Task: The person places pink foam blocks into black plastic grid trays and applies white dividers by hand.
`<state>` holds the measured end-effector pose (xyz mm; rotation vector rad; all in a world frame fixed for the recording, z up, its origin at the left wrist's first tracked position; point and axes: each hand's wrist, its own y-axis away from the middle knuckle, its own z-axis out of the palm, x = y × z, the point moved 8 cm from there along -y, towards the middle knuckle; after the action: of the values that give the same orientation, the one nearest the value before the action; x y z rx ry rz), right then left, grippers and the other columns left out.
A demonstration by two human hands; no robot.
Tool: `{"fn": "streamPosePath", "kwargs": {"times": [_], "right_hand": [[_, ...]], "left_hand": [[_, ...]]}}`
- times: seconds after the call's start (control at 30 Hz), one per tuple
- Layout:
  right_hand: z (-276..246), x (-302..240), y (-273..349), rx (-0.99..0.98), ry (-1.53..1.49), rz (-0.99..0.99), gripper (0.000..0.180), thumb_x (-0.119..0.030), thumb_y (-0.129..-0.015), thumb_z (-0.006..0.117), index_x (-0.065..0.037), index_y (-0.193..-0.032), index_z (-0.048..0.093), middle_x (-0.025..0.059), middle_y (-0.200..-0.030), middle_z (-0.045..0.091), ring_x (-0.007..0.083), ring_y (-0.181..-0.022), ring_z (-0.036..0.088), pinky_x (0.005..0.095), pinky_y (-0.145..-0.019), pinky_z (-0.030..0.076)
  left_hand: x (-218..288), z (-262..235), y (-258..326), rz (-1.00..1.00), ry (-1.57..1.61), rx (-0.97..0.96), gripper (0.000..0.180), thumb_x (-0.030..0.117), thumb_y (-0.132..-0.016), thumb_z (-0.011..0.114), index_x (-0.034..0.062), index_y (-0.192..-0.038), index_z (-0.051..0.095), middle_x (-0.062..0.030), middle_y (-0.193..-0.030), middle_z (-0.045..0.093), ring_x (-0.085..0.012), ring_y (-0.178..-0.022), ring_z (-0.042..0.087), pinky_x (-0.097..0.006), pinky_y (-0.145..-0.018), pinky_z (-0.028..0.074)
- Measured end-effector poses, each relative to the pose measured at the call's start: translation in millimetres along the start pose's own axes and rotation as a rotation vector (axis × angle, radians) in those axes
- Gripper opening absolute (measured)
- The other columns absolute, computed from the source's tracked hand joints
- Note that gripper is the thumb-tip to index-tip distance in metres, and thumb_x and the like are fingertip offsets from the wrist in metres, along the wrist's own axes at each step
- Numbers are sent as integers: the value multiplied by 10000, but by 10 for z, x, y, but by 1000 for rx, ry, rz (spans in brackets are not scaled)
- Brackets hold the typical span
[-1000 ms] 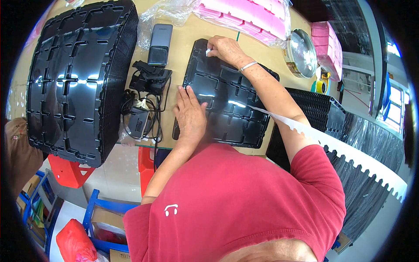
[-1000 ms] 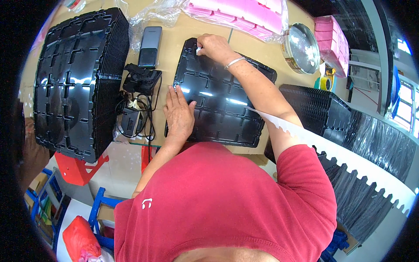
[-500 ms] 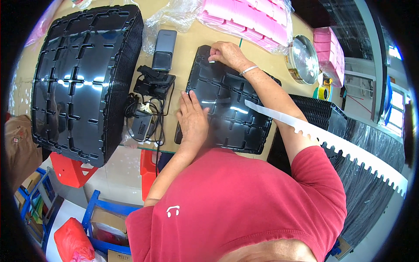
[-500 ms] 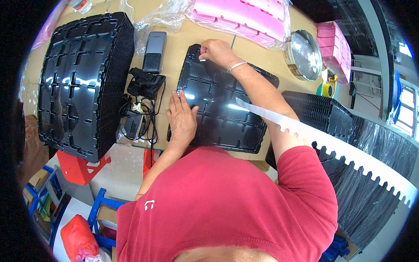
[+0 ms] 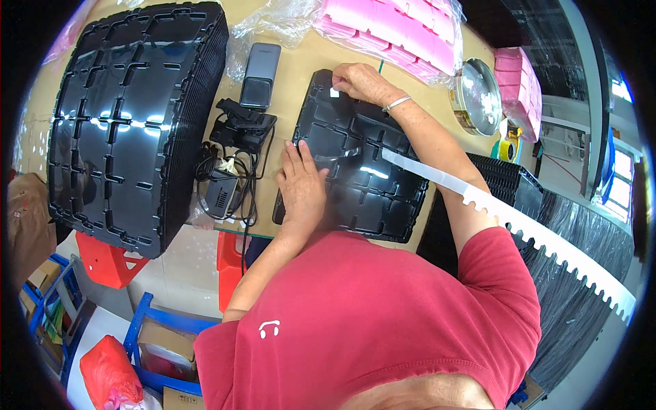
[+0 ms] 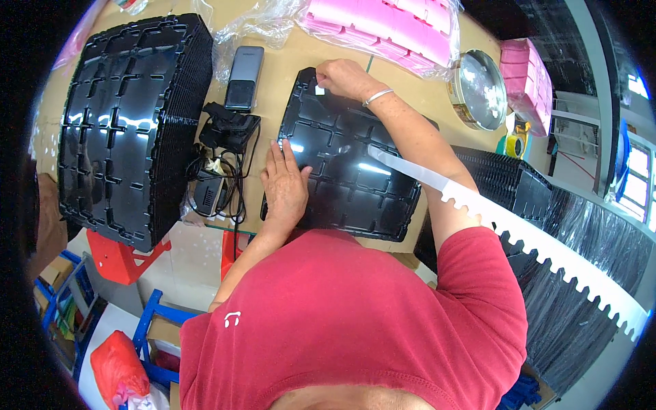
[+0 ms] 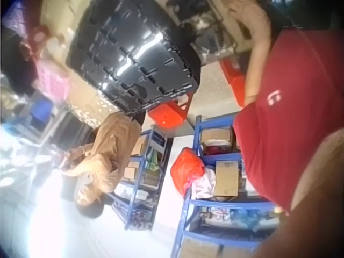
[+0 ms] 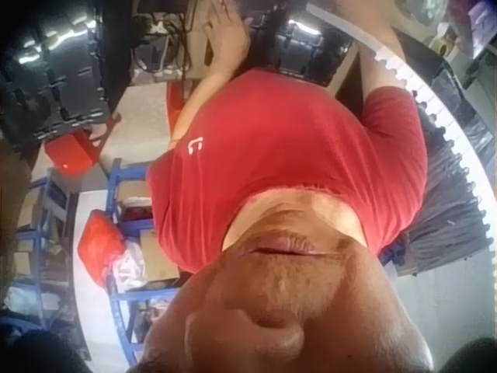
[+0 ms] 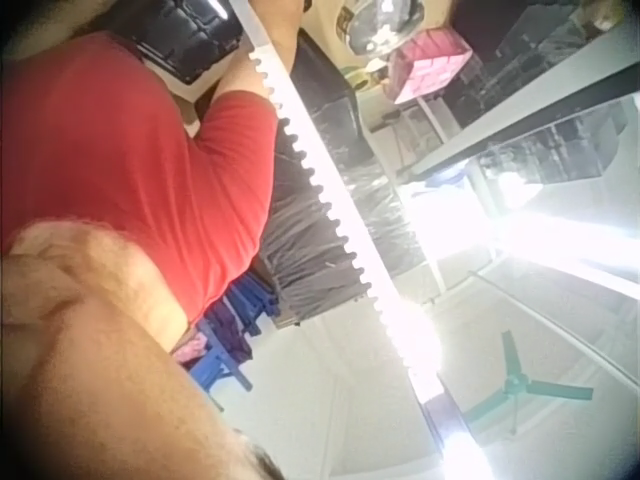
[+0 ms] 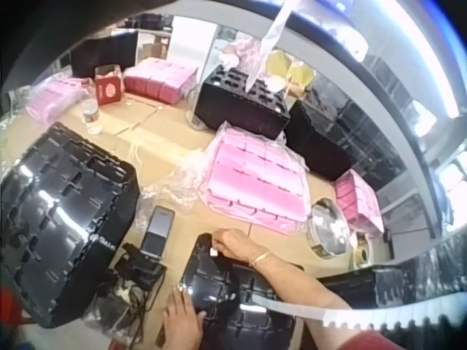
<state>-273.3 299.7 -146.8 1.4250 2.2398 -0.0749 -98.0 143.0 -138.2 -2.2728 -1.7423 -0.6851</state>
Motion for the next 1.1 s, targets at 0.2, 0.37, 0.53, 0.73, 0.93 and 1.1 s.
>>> {"fn": "streamPosePath", "kwargs": {"times": [0.2, 0.37, 0.53, 0.73, 0.93, 1.1], "right_hand": [[13, -89, 277, 332, -52, -114, 83, -112, -790, 613, -29, -785, 615, 136, -817, 614, 330, -826, 591, 408, -729, 473], [14, -108, 369, 538, -98, -25, 25, -53, -771, 612, -31, -764, 620, 127, -800, 596, 319, -838, 572, 400, -770, 464], [-114, -260, 435, 635, 22, -75, 8, -62, -767, 617, -56, -763, 621, 122, -790, 592, 314, -833, 575, 411, -758, 466], [-590, -292, 947, 816, -173, 155, 79, -82, -810, 672, -28, -859, 643, 61, -781, 607, 179, -704, 573, 297, -659, 470], [-276, -319, 1883, 660, -508, 479, 112, -100, -835, 671, -16, -907, 655, 66, -834, 663, 106, -754, 614, 250, -688, 492], [151, -483, 3092, 713, -657, 758, 65, -89, -854, 658, -31, -882, 647, 30, -810, 662, 72, -760, 607, 235, -702, 497]], "left_hand": [[36, 11, -18, 5, -11, 7, 676, 284, -928, 525, -80, -1416, 230, -304, -1426, 294, -406, -1276, 357, -487, -939, 362], [45, 1, -15, 0, -32, 12, 691, 287, -922, 537, -77, -1419, 223, -328, -1407, 305, -427, -1256, 369, -505, -940, 369], [33, 75, -99, 10, -26, 6, 689, 272, -919, 532, -94, -1411, 218, -358, -1401, 289, -442, -1262, 355, -506, -929, 368], [6, 84, 2, 7, -33, -9, 687, 282, -926, 521, -88, -1417, 212, -349, -1401, 298, -435, -1269, 346, -505, -924, 373], [2, 101, -73, 9, -19, -69, 687, 327, -931, 512, -52, -1428, 225, -320, -1420, 296, -423, -1287, 336, -517, -963, 356], [504, -203, -122, 313, -57, 12, 704, 408, -896, 564, 24, -1426, 304, -270, -1438, 318, -413, -1339, 291, -528, -1040, 297]]}}
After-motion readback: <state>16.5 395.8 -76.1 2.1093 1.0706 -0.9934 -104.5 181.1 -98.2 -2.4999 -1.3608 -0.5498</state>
